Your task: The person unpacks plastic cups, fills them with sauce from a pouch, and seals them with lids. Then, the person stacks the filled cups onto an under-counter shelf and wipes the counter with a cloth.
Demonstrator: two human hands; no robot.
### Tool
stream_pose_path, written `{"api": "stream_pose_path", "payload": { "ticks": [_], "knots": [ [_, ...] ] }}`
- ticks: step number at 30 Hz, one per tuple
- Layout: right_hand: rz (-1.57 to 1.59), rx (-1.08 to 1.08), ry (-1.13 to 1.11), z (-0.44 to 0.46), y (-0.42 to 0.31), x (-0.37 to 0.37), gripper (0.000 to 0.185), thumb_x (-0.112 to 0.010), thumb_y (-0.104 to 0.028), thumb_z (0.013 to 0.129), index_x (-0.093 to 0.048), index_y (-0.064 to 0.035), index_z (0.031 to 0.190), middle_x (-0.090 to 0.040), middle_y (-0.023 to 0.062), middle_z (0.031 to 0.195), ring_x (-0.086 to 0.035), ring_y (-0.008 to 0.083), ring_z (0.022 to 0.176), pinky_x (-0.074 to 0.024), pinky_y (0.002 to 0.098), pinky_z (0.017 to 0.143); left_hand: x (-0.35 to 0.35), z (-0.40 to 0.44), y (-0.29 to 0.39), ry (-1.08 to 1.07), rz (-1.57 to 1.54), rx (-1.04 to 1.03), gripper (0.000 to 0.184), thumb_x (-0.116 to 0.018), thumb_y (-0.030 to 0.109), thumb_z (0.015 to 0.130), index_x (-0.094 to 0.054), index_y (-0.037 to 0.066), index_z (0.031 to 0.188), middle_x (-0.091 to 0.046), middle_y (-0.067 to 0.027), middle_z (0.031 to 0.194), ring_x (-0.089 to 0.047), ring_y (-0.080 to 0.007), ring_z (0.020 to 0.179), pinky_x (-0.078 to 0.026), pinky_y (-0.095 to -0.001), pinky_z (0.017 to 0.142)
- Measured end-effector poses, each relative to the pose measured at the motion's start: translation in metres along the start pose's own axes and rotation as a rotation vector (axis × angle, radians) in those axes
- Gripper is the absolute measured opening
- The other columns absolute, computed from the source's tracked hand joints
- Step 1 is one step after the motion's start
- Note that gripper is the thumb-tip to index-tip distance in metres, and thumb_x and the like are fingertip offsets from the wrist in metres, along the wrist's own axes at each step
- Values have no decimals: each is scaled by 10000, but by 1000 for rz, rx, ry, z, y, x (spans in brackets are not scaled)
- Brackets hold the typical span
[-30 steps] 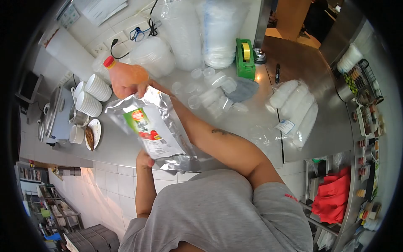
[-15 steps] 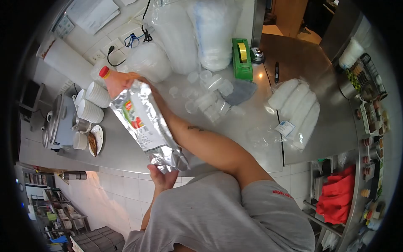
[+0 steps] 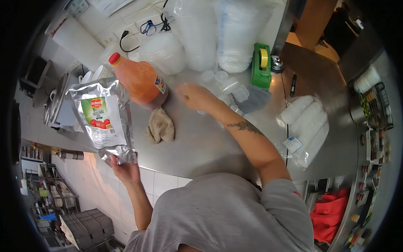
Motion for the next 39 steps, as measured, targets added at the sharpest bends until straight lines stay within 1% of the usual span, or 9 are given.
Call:
{"api": "stream_pose_path", "payload": {
  "ticks": [2,5,8,14,17,20,23,29,39],
  "knots": [
    [-515,-64,-37,-21,20,-27,308,-614,-233,833,-597,-107,1115,-582,191,1066,-539,352,1046,-452,448,870,-2,5,14,77,83,-139,397,-635,224,853,-483,152,1213,-537,-66,1200,-537,-250,1082,-477,-466,899],
    [-725,-16,-211,-12,44,-57,333,-616,-224,828,-595,-115,1141,-572,213,1075,-522,379,1053,-452,446,864,6,16,24,93,164,-205,375,-649,165,833,-490,115,1169,-531,-56,1176,-513,-222,1090,-452,-454,923],
    [-556,52,-61,-15,26,-55,354,-640,-234,819,-596,-73,1132,-577,189,1040,-553,324,1008,-458,406,852,14,23,34,58,241,-231,351,-656,147,828,-504,79,1136,-536,-63,1155,-514,-210,1080,-449,-427,926],
    [1131,-179,-89,-51,0,-46,245,-660,-160,846,-584,-17,1029,-558,87,959,-563,155,1021,-458,285,882,21,25,44,-30,340,-145,246,-653,63,810,-591,9,1042,-595,-60,1015,-552,-180,990,-458,-371,898],
    [1111,-160,-63,-73,20,-78,221,-661,-101,838,-560,-18,1016,-549,83,1011,-531,174,1114,-443,278,917,35,34,39,-5,450,-93,346,-664,29,782,-558,21,1111,-591,-54,1034,-549,-168,982,-444,-339,901],
    [645,133,52,-84,39,-102,265,-686,-72,809,-535,-26,1023,-537,74,1074,-511,183,1137,-424,285,936,13,29,35,-41,548,-123,493,-681,-5,738,-483,63,1184,-576,-39,1039,-543,-147,963,-419,-278,876],
    [375,213,115,-92,39,-103,344,-713,-67,780,-515,-23,1059,-528,76,1098,-491,199,1164,-398,308,977,4,25,37,-116,631,-108,481,-670,-31,733,-473,68,1160,-559,-33,1013,-537,-139,951,-415,-265,850],
    [560,38,74,-98,35,-109,492,-723,-56,750,-459,-17,1164,-534,111,1182,-505,218,1153,-387,339,1005,6,25,31,-163,767,-64,470,-644,-58,736,-474,75,1154,-535,-28,1009,-530,-131,922,-415,-256,831],
    [407,118,77,-97,29,-106,654,-746,-94,727,-425,-47,1294,-587,131,1159,-545,260,1106,-418,374,943,6,24,23,-172,895,-101,443,-620,-75,747,-492,82,1141,-490,-23,1043,-497,-125,952,-394,-252,852]
  ]
}}
Point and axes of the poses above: each hand's wrist, its own z-axis towards the middle knuckle, its own x-axis out of the back of the hand, y = z × x, the point moved 2 cm from there along z, towards the middle knuckle
